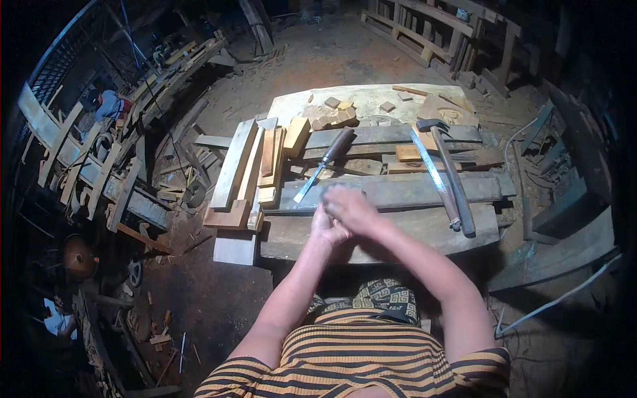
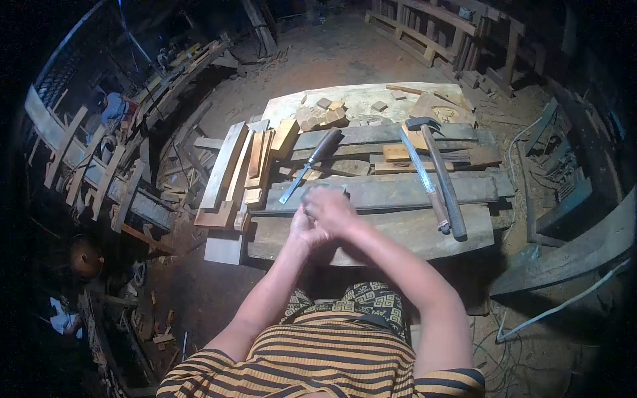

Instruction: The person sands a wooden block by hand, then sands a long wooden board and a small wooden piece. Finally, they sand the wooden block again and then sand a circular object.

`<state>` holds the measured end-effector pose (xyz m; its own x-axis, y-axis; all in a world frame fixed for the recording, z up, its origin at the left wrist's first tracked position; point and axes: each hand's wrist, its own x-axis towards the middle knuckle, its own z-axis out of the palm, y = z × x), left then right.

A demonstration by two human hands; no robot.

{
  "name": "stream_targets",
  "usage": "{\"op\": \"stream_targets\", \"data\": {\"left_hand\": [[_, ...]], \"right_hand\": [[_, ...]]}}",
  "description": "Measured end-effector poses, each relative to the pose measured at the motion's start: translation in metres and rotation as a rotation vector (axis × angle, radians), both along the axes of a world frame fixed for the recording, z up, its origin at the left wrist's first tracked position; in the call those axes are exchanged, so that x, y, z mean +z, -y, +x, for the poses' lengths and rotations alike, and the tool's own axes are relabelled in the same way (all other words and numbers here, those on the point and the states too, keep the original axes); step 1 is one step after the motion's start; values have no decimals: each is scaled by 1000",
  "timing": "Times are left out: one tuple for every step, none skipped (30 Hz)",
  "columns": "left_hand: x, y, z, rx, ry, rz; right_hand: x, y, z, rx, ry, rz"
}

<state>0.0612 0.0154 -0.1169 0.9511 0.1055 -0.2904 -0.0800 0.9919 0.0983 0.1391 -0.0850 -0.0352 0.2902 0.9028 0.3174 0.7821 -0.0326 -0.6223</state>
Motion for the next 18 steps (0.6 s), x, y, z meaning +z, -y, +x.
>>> {"op": "stream_targets", "data": {"left_hand": [[-21,-3,6,198,-9,43],[-37,-12,-7,196,132,134],[-19,-8,-8,196,132,129],[19,3,-8,99,12,92],[43,10,-10,1,-109,57],[47,10,-14,-86,-122,56],[39,6,-17,-87,-121,58],[23,-1,-17,-175,23,1],[20,-3,-19,-262,166,-61],[16,-6,-20,-246,129,-84],[15,-9,-19,-248,129,-91],[15,-13,-17,-141,44,-103],[13,-15,-16,-32,-43,-116],[19,-5,-14,11,-130,109],[36,4,-15,9,-134,100],[57,14,-17,0,-169,53],[67,20,-18,-11,-203,9],[61,14,-20,-94,-176,68]], "right_hand": [[-7,10,-21,12,130,281],[-5,11,-20,13,129,278],[-3,12,-16,59,65,214],[-1,13,-10,101,-2,151],[1,14,-3,141,-70,91],[-10,6,12,31,-84,104],[-20,3,29,-49,18,69],[-24,2,31,-123,6,71],[-23,2,29,-197,-8,69],[-25,5,21,-154,-18,70],[-18,12,4,-114,-28,68],[18,28,-18,25,0,-37],[1,39,-34,57,118,181],[2,43,-34,115,77,175],[5,49,-33,170,34,168],[13,51,-21,132,-15,60],[20,51,-3,92,-64,-46],[-17,44,20,-25,-114,105]]}}
